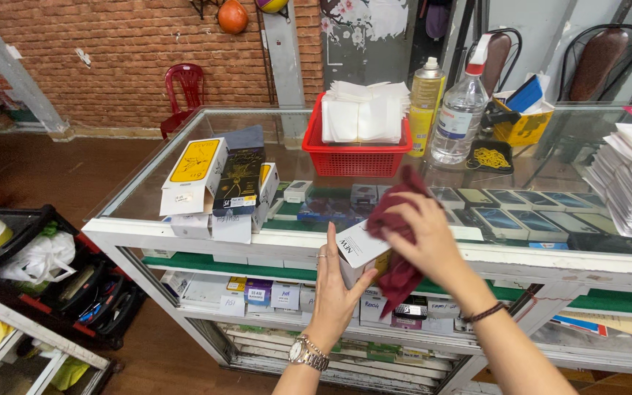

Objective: The person wipes retail phone boxes with a red cloth on a glass display counter, slides screen protectors out of the boxes and stacks them, then places the wiped boxes into the glass display case and continues wiping other boxes.

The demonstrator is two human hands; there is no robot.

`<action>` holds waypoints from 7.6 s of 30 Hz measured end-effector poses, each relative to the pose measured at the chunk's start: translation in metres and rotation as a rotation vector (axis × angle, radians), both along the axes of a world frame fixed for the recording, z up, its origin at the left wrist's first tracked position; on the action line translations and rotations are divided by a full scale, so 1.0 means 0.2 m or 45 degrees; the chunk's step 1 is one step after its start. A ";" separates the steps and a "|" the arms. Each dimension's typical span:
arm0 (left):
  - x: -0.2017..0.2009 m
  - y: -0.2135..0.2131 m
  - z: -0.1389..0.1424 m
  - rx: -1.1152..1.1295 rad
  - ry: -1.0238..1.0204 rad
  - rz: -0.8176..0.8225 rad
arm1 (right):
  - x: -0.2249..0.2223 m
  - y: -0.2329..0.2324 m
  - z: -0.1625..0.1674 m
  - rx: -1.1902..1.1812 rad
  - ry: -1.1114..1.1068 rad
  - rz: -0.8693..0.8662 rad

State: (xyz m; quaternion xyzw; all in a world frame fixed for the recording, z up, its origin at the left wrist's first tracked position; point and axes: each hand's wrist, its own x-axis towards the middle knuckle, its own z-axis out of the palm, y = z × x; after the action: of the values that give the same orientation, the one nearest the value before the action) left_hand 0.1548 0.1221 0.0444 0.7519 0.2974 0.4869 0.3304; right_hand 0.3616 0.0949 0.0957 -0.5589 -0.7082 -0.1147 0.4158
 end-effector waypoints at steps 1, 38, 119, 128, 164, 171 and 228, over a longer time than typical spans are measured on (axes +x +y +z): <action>0.00 0.00 -0.01 0.000 -0.023 0.016 | 0.11 0.01 -0.01 -0.100 0.119 -0.062; -1.42 0.67 -1.37 -1.279 -1.603 1.512 | -1.53 1.08 -1.70 -1.635 1.656 0.432; -1.79 1.57 -1.61 -1.618 -0.249 0.085 | -1.98 1.46 -2.16 -1.457 1.647 -0.024; -1.60 1.64 -1.55 -1.422 0.048 0.418 | -2.03 1.43 -2.07 -1.257 1.622 0.012; -0.88 0.90 -0.28 -0.372 -0.692 0.789 | -1.18 0.91 -0.59 -1.632 1.048 0.793; -0.77 1.03 -0.05 -0.713 -0.741 0.583 | -0.86 0.80 -0.30 -1.306 1.283 0.656; -0.43 0.56 -0.15 -0.172 -0.247 0.745 | 0.00 0.31 -0.05 -0.029 0.303 -0.471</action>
State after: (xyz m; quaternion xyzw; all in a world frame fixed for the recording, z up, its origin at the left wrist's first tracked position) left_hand 0.0697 0.2341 0.0134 0.5608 0.4999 0.6100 0.2522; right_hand 0.3609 0.1561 0.0850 -0.6936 -0.5407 -0.1141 0.4621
